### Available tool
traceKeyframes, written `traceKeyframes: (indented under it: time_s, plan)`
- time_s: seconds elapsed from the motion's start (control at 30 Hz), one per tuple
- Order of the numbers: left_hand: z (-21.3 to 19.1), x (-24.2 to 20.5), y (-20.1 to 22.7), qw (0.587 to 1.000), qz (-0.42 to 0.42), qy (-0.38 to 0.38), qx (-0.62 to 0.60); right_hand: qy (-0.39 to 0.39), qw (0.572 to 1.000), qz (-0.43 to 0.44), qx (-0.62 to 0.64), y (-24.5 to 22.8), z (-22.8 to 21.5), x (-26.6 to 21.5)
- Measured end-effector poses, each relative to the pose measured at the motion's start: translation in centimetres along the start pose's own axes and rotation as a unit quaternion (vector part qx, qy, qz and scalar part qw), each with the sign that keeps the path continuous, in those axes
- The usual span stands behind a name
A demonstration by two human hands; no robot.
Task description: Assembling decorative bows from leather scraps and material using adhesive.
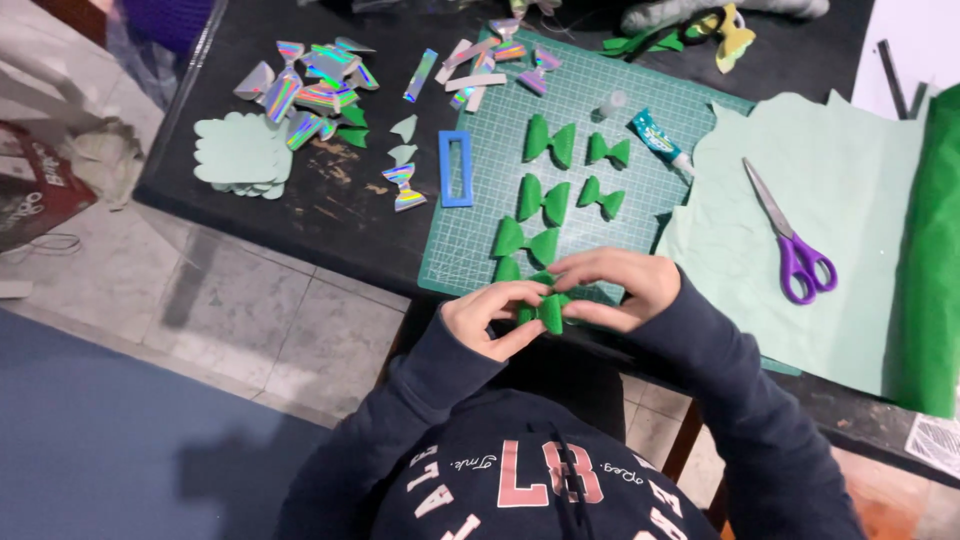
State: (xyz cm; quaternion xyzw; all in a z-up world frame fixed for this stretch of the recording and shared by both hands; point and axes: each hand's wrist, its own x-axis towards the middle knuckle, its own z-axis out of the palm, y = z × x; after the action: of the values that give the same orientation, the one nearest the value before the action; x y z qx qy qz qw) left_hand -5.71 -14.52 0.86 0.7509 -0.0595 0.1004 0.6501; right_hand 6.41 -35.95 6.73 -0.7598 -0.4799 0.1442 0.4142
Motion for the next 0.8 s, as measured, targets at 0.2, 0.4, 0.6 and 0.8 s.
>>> traceKeyframes:
  time_s: [0.2,0.4,0.6,0.8]
  plan:
    - [1.5,0.2,0.6,0.994,0.091,-0.025,0.059,0.029,0.998,0.058,0.022,-0.4,0.2,-3.2]
    - [1.0,-0.1,1.3,0.99,0.118,-0.015,0.08,0.031,0.995,0.089,0.01,0.1,-0.1,-4.6]
    - [-2.6,-1.7,0.2,0.991,0.046,0.07,0.105,0.145,0.98,0.109,-0.086,2.5,-1.3,-5.2]
    - [-3.1,-3.5,-2.5,0.987,-0.119,0.085,-0.066,0.153,0.967,0.103,-0.177,4.4,-0.7,-4.5]
